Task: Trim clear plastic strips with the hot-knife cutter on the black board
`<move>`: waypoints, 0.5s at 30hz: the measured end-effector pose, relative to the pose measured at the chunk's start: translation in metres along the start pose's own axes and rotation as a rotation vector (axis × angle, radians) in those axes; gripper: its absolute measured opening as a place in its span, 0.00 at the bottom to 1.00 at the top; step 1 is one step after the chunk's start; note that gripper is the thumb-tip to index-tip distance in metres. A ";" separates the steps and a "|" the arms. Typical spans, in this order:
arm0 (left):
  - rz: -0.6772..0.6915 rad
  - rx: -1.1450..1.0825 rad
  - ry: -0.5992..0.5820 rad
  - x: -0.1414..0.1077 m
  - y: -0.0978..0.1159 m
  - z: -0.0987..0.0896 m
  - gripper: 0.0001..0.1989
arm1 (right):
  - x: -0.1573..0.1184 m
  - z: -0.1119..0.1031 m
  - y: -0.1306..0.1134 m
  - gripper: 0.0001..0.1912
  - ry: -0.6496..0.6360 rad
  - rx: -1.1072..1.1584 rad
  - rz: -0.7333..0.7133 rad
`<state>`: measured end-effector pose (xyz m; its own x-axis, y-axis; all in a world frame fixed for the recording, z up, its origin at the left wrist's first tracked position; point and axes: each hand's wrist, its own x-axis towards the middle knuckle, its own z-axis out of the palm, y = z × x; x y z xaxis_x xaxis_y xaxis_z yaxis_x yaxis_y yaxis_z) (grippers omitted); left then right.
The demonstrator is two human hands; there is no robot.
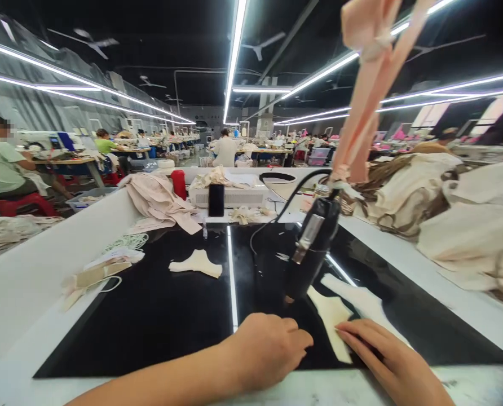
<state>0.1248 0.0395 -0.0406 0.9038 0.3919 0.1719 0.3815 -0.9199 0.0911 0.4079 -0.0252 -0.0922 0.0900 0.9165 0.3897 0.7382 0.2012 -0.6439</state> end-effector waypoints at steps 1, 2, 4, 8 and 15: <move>-0.003 0.005 -0.013 0.002 0.002 0.001 0.08 | 0.001 -0.002 -0.011 0.25 -0.011 0.018 0.028; -0.010 0.016 -0.024 0.004 0.003 0.001 0.08 | 0.002 -0.003 -0.021 0.26 -0.013 0.044 0.053; -0.024 0.021 -0.033 0.008 0.006 0.003 0.08 | 0.003 -0.003 -0.035 0.24 -0.021 0.044 0.092; -0.075 0.042 -0.042 0.017 0.014 0.006 0.12 | 0.003 -0.004 -0.043 0.22 -0.016 0.056 0.146; -0.092 0.062 -0.059 0.031 0.030 0.010 0.23 | 0.008 -0.010 -0.056 0.24 0.077 0.114 0.189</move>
<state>0.1658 0.0240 -0.0425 0.8735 0.4747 0.1077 0.4730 -0.8800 0.0430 0.3739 -0.0323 -0.0468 0.2737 0.9134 0.3014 0.6232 0.0703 -0.7789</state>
